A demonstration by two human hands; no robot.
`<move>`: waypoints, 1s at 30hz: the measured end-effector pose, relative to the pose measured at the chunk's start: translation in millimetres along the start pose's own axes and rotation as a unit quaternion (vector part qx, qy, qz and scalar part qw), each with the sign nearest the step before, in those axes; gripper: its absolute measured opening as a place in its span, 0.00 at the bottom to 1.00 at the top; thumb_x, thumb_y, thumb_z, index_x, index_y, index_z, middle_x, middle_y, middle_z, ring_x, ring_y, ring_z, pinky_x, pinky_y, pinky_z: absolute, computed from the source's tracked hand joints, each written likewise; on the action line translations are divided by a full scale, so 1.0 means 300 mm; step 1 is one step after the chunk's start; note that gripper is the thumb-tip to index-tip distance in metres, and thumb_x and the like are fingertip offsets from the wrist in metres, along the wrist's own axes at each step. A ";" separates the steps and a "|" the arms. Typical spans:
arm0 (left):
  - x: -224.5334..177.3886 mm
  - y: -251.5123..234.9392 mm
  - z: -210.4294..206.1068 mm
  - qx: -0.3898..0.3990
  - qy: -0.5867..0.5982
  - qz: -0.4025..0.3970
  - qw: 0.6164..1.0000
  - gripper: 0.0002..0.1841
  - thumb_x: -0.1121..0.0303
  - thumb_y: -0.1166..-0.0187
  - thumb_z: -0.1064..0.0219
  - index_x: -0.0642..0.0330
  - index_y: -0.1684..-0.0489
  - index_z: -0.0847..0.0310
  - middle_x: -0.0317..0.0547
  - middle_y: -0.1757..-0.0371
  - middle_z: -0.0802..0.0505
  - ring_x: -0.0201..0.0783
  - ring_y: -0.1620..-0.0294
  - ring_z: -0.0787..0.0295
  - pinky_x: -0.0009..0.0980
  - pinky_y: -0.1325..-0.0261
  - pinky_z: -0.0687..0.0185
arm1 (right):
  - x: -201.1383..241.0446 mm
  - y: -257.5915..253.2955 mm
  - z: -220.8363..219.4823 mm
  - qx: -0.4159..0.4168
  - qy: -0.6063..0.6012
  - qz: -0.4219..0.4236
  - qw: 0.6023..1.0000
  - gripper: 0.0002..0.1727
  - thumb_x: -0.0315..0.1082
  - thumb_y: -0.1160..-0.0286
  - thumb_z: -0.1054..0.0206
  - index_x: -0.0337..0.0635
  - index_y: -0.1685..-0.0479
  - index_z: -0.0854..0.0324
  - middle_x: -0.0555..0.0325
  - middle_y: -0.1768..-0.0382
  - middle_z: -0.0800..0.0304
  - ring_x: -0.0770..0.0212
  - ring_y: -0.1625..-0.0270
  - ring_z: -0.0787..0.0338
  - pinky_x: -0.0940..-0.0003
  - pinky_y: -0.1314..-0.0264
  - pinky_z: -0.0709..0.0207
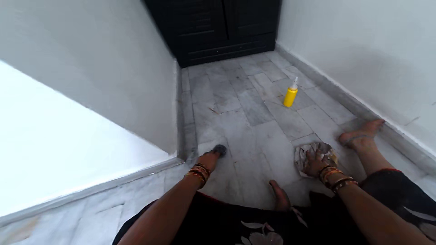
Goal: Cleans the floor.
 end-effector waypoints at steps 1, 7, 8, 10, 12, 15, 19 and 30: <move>-0.029 0.026 0.025 0.006 0.013 0.003 1.000 0.27 0.78 0.16 0.43 0.52 0.16 0.26 0.59 0.18 0.20 0.63 0.20 0.22 0.63 0.24 0.25 | 0.020 0.003 0.013 0.001 0.002 -0.007 1.000 0.58 0.60 0.29 0.27 0.54 0.01 0.60 0.25 0.06 0.74 0.14 0.09 0.58 0.19 0.17 0.48; 0.032 0.265 0.305 -0.147 0.258 -0.002 0.955 0.23 0.71 0.10 0.41 0.49 0.16 0.25 0.63 0.31 0.10 0.65 0.31 0.13 0.67 0.28 0.24 | 0.094 -0.073 0.068 -0.015 0.015 -0.021 1.000 0.57 0.63 0.25 0.33 0.48 0.01 0.61 0.22 0.07 0.72 0.13 0.11 0.55 0.18 0.16 0.51; 0.079 0.307 0.323 -0.188 0.307 -0.001 0.933 0.23 0.72 0.10 0.41 0.53 0.17 0.24 0.64 0.32 0.10 0.65 0.31 0.13 0.67 0.27 0.25 | 0.114 -0.088 0.075 -0.034 0.012 -0.014 0.999 0.55 0.62 0.24 0.34 0.46 0.02 0.58 0.24 0.06 0.70 0.13 0.09 0.59 0.17 0.15 0.56; 0.180 0.334 0.324 -0.246 0.355 0.011 0.902 0.22 0.75 0.12 0.41 0.57 0.19 0.23 0.66 0.35 0.09 0.65 0.33 0.12 0.67 0.29 0.25 | 0.198 -0.067 0.125 -0.014 0.011 -0.008 1.000 0.51 0.57 0.20 0.37 0.40 0.03 0.57 0.32 0.04 0.70 0.21 0.05 0.69 0.21 0.10 0.70; 0.269 0.288 0.306 -0.263 0.378 0.026 0.887 0.22 0.76 0.13 0.40 0.59 0.20 0.22 0.67 0.35 0.09 0.66 0.33 0.13 0.68 0.29 0.26 | 0.310 -0.028 0.178 -0.013 0.026 -0.002 1.000 0.50 0.57 0.20 0.37 0.41 0.04 0.53 0.28 0.05 0.64 0.23 0.06 0.57 0.25 0.10 0.58; 0.371 0.153 0.266 -0.271 0.430 0.037 0.860 0.21 0.78 0.14 0.39 0.62 0.21 0.22 0.67 0.33 0.11 0.64 0.30 0.14 0.66 0.26 0.27 | 0.469 -0.132 0.133 -0.058 0.003 0.024 0.998 0.54 0.62 0.26 0.31 0.54 0.02 0.55 0.27 0.05 0.72 0.16 0.08 0.58 0.14 0.19 0.53; 0.416 0.070 0.246 -0.286 0.500 0.056 0.816 0.20 0.79 0.14 0.39 0.65 0.24 0.21 0.67 0.33 0.11 0.62 0.30 0.14 0.64 0.26 0.26 | 0.781 -0.113 0.117 -0.052 -0.016 0.100 0.993 0.56 0.59 0.31 0.25 0.57 0.02 0.53 0.33 0.04 0.76 0.17 0.07 0.68 0.09 0.20 0.64; 0.399 0.054 0.245 -0.278 0.473 0.046 0.835 0.21 0.77 0.13 0.40 0.62 0.22 0.23 0.65 0.32 0.11 0.62 0.28 0.15 0.64 0.25 0.27 | 1.373 0.141 -0.145 -0.001 0.057 0.439 0.897 0.40 0.59 0.19 0.36 0.61 0.07 0.39 0.39 0.03 0.65 0.21 0.05 0.70 0.12 0.16 0.77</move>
Point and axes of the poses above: each hand's wrist, its own y-axis away from the middle knuckle, its own z-axis out of the back of the hand, x = y × z, the point moved 3 cm from there along -y, towards the middle knuckle
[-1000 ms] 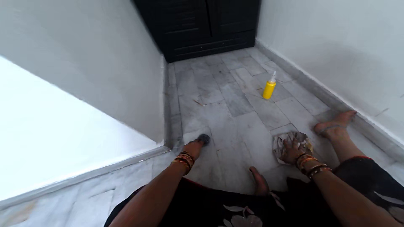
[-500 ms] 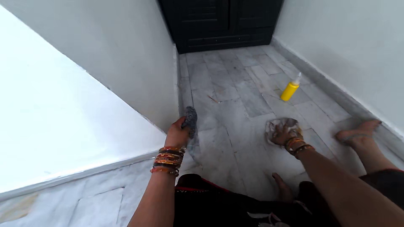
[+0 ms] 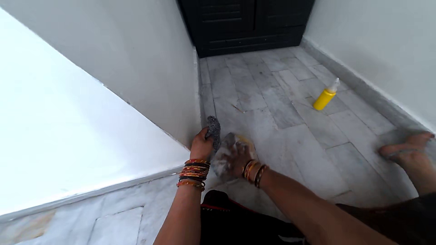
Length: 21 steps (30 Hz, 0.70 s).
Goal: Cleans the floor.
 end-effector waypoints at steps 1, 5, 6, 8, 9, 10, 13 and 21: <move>-0.001 0.001 -0.005 0.006 -0.007 0.000 1.000 0.21 0.77 0.13 0.39 0.62 0.22 0.23 0.66 0.32 0.11 0.62 0.28 0.15 0.64 0.25 0.27 | 0.025 0.014 -0.038 0.013 0.003 0.024 1.000 0.40 0.57 0.18 0.37 0.63 0.06 0.41 0.40 0.03 0.66 0.24 0.05 0.72 0.13 0.15 0.79; 0.004 0.004 -0.022 0.018 -0.036 -0.007 0.999 0.22 0.76 0.12 0.39 0.63 0.20 0.24 0.68 0.30 0.12 0.65 0.26 0.17 0.66 0.23 0.30 | 0.004 0.128 -0.102 0.035 0.015 0.102 0.994 0.38 0.55 0.16 0.37 0.67 0.06 0.41 0.49 0.02 0.63 0.34 0.02 0.68 0.21 0.10 0.78; -0.001 0.008 -0.025 0.020 -0.041 -0.008 0.999 0.21 0.76 0.13 0.39 0.64 0.20 0.24 0.69 0.30 0.12 0.65 0.26 0.17 0.66 0.23 0.30 | -0.031 0.152 -0.101 0.028 0.013 0.104 0.994 0.38 0.56 0.17 0.36 0.68 0.06 0.41 0.52 0.02 0.61 0.37 0.02 0.66 0.23 0.09 0.76; -0.013 0.020 -0.024 0.022 -0.055 -0.011 0.998 0.21 0.77 0.12 0.40 0.64 0.21 0.24 0.70 0.30 0.13 0.67 0.26 0.18 0.67 0.23 0.31 | -0.126 0.196 -0.080 0.015 0.001 0.066 0.998 0.38 0.57 0.17 0.36 0.69 0.06 0.40 0.54 0.02 0.59 0.40 0.01 0.65 0.26 0.07 0.76; -0.019 0.030 -0.025 0.023 -0.062 -0.013 0.998 0.21 0.77 0.13 0.40 0.65 0.21 0.24 0.71 0.30 0.13 0.68 0.26 0.18 0.69 0.23 0.32 | -0.189 0.220 -0.065 0.005 -0.005 0.033 0.999 0.38 0.58 0.17 0.37 0.69 0.06 0.41 0.55 0.02 0.59 0.41 0.01 0.66 0.27 0.07 0.76; -0.025 0.040 -0.026 0.022 -0.068 -0.016 0.997 0.21 0.78 0.13 0.40 0.65 0.21 0.24 0.71 0.30 0.13 0.68 0.26 0.19 0.69 0.23 0.33 | -0.262 0.249 -0.046 -0.014 -0.013 -0.003 1.000 0.38 0.58 0.17 0.37 0.69 0.07 0.40 0.55 0.02 0.59 0.40 0.01 0.66 0.27 0.07 0.76; -0.038 0.055 -0.024 0.017 -0.078 -0.028 0.996 0.21 0.78 0.13 0.40 0.67 0.21 0.24 0.74 0.31 0.13 0.70 0.26 0.19 0.70 0.24 0.34 | -0.518 0.363 0.024 -0.071 -0.016 -0.129 0.989 0.40 0.60 0.20 0.34 0.71 0.06 0.42 0.54 0.02 0.61 0.37 0.02 0.64 0.25 0.08 0.71; -0.036 0.040 -0.037 0.021 -0.103 -0.031 0.994 0.21 0.79 0.13 0.39 0.67 0.22 0.23 0.75 0.32 0.13 0.72 0.27 0.19 0.72 0.25 0.34 | -1.026 0.819 0.054 -0.134 -0.088 -0.417 0.894 0.46 0.64 0.21 0.34 0.67 0.03 0.48 0.43 0.02 0.70 0.27 0.04 0.65 0.17 0.12 0.68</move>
Point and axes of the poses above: each hand's wrist, its own y-axis away from the middle knuckle, its own z-axis out of the back of the hand, x = y × z, the point moved 3 cm from there along -y, towards the middle knuckle
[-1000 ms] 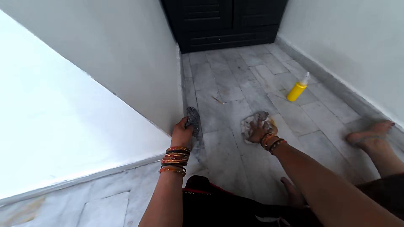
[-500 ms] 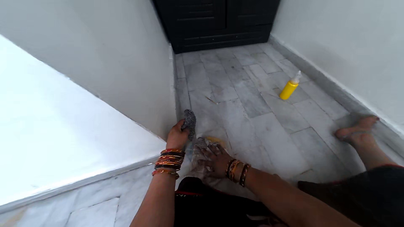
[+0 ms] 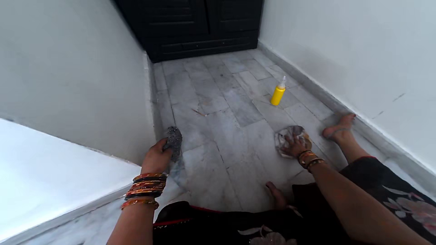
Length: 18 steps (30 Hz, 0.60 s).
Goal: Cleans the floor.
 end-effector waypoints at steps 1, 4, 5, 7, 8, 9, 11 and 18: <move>-0.003 0.001 0.000 0.001 -0.001 -0.001 1.000 0.21 0.78 0.13 0.39 0.66 0.22 0.22 0.75 0.33 0.13 0.72 0.28 0.19 0.72 0.25 0.34 | -0.030 0.015 0.010 0.003 -0.001 -0.028 1.000 0.47 0.64 0.21 0.35 0.66 0.03 0.50 0.40 0.02 0.71 0.26 0.04 0.66 0.16 0.13 0.71; -0.011 0.000 -0.004 0.002 0.005 0.000 1.000 0.21 0.79 0.13 0.40 0.65 0.21 0.23 0.74 0.32 0.13 0.70 0.26 0.19 0.70 0.24 0.34 | 0.025 0.067 0.027 0.043 0.044 -0.093 0.994 0.54 0.67 0.24 0.34 0.56 0.01 0.57 0.28 0.05 0.71 0.17 0.08 0.57 0.16 0.16 0.54; -0.010 -0.005 -0.009 0.005 0.008 -0.003 1.000 0.21 0.79 0.14 0.40 0.66 0.22 0.23 0.74 0.31 0.13 0.70 0.26 0.19 0.70 0.24 0.33 | 0.087 0.096 0.032 0.062 0.066 -0.098 0.991 0.58 0.69 0.27 0.33 0.50 0.01 0.58 0.21 0.07 0.68 0.13 0.11 0.51 0.17 0.19 0.47; -0.007 -0.013 -0.020 0.010 0.011 -0.011 1.000 0.21 0.80 0.14 0.40 0.68 0.22 0.24 0.75 0.31 0.14 0.70 0.26 0.19 0.69 0.23 0.34 | 0.231 0.160 0.016 0.091 0.081 -0.077 0.990 0.61 0.70 0.28 0.34 0.41 0.03 0.56 0.15 0.10 0.62 0.10 0.14 0.46 0.13 0.22 0.46; -0.007 -0.015 -0.024 0.009 0.012 -0.014 1.000 0.21 0.80 0.14 0.39 0.68 0.22 0.23 0.75 0.31 0.14 0.70 0.26 0.19 0.69 0.23 0.34 | 0.303 0.195 -0.002 0.101 0.089 -0.050 0.990 0.59 0.70 0.27 0.35 0.38 0.04 0.53 0.14 0.11 0.57 0.11 0.16 0.43 0.14 0.23 0.43; -0.006 -0.016 -0.026 0.009 0.012 -0.017 1.000 0.21 0.80 0.15 0.39 0.68 0.22 0.23 0.75 0.31 0.14 0.71 0.26 0.20 0.70 0.23 0.34 | 0.377 0.233 -0.022 0.112 0.090 -0.017 0.990 0.57 0.68 0.26 0.35 0.36 0.06 0.49 0.14 0.12 0.53 0.13 0.16 0.41 0.15 0.23 0.42; -0.013 -0.006 -0.019 0.018 0.007 -0.016 1.000 0.22 0.78 0.14 0.39 0.68 0.20 0.25 0.76 0.29 0.16 0.72 0.24 0.21 0.71 0.23 0.34 | 0.540 0.332 -0.042 0.155 0.087 0.049 0.983 0.51 0.62 0.24 0.34 0.34 0.09 0.44 0.17 0.12 0.50 0.15 0.14 0.42 0.17 0.22 0.42; 0.006 -0.002 -0.018 0.014 0.009 -0.026 1.000 0.22 0.80 0.15 0.39 0.70 0.21 0.25 0.77 0.30 0.15 0.73 0.25 0.21 0.71 0.24 0.34 | 0.878 0.575 -0.355 0.204 0.061 0.373 0.903 0.36 0.39 0.15 0.36 0.52 0.06 0.41 0.34 0.04 0.62 0.20 0.06 0.68 0.10 0.17 0.70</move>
Point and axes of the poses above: each hand's wrist, its own y-axis away from the middle knuckle, its own z-axis out of the back of the hand, x = y × z, the point moved 3 cm from there along -y, towards the middle knuckle
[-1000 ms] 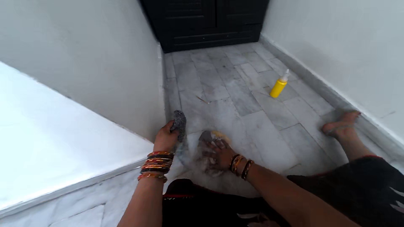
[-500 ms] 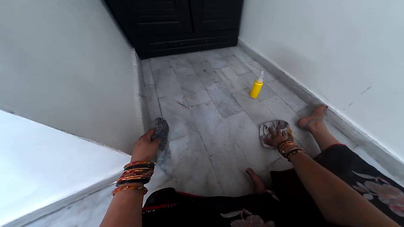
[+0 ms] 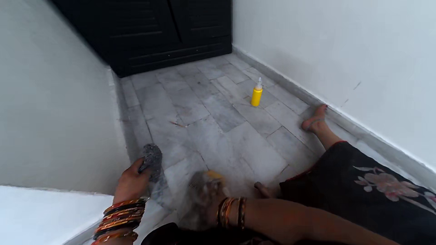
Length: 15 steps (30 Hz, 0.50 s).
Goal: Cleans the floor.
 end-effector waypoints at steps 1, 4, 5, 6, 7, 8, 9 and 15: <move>0.009 -0.006 -0.005 0.003 -0.003 0.001 1.000 0.23 0.80 0.15 0.40 0.70 0.21 0.26 0.77 0.30 0.15 0.73 0.25 0.21 0.71 0.23 0.34 | 0.005 -0.023 -0.024 -0.005 0.017 0.058 0.998 0.34 0.39 0.15 0.35 0.56 0.08 0.36 0.41 0.03 0.59 0.25 0.04 0.66 0.14 0.15 0.71; 0.032 -0.021 -0.016 0.008 -0.007 -0.001 1.000 0.22 0.80 0.15 0.40 0.70 0.21 0.25 0.77 0.30 0.15 0.72 0.26 0.20 0.71 0.23 0.33 | -0.084 -0.082 0.032 -0.037 0.028 0.090 0.995 0.35 0.40 0.21 0.29 0.64 0.12 0.30 0.52 0.03 0.52 0.34 0.03 0.59 0.21 0.09 0.70; 0.037 -0.022 -0.019 0.011 -0.008 -0.002 1.000 0.22 0.80 0.15 0.40 0.70 0.21 0.25 0.78 0.30 0.15 0.72 0.26 0.20 0.71 0.24 0.34 | -0.146 -0.086 0.077 -0.058 0.021 0.057 0.996 0.35 0.42 0.22 0.29 0.63 0.11 0.31 0.51 0.04 0.50 0.34 0.03 0.58 0.21 0.10 0.69; 0.039 -0.019 -0.020 0.012 -0.010 -0.002 1.000 0.22 0.80 0.15 0.40 0.71 0.21 0.25 0.78 0.31 0.15 0.72 0.26 0.19 0.71 0.24 0.34 | -0.224 -0.082 0.127 -0.079 0.012 0.012 0.997 0.36 0.45 0.20 0.31 0.64 0.09 0.34 0.50 0.03 0.52 0.34 0.03 0.59 0.20 0.11 0.68; 0.035 -0.017 -0.018 0.011 -0.013 -0.001 1.000 0.22 0.80 0.15 0.40 0.71 0.22 0.25 0.79 0.32 0.15 0.73 0.27 0.19 0.72 0.25 0.34 | -0.314 -0.071 0.178 -0.100 -0.004 -0.037 0.994 0.37 0.47 0.19 0.32 0.65 0.08 0.36 0.51 0.03 0.52 0.34 0.03 0.59 0.20 0.11 0.68; 0.028 -0.016 -0.014 0.011 -0.016 0.000 1.000 0.22 0.79 0.15 0.40 0.71 0.22 0.25 0.79 0.32 0.15 0.73 0.27 0.19 0.72 0.25 0.34 | -0.410 -0.053 0.227 -0.116 -0.020 -0.086 0.989 0.37 0.49 0.17 0.34 0.65 0.07 0.38 0.52 0.03 0.54 0.35 0.03 0.60 0.20 0.11 0.68; 0.022 -0.015 -0.010 0.009 -0.014 0.001 1.000 0.22 0.79 0.15 0.40 0.70 0.22 0.25 0.79 0.32 0.15 0.73 0.27 0.19 0.72 0.25 0.34 | -0.508 -0.024 0.269 -0.132 -0.028 -0.130 0.982 0.37 0.50 0.17 0.34 0.66 0.06 0.40 0.51 0.02 0.56 0.34 0.03 0.62 0.19 0.11 0.69; 0.025 -0.024 -0.016 0.007 0.025 0.002 1.000 0.22 0.80 0.15 0.39 0.70 0.22 0.25 0.77 0.33 0.13 0.70 0.30 0.17 0.69 0.26 0.31 | -1.010 0.235 0.383 -0.206 -0.030 -0.363 0.908 0.41 0.60 0.15 0.40 0.68 0.03 0.50 0.42 0.02 0.65 0.26 0.05 0.61 0.15 0.15 0.66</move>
Point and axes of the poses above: each hand's wrist, its own y-axis away from the middle knuckle, its own z-axis out of the back of the hand, x = y × z, the point moved 3 cm from there along -y, towards the middle knuckle
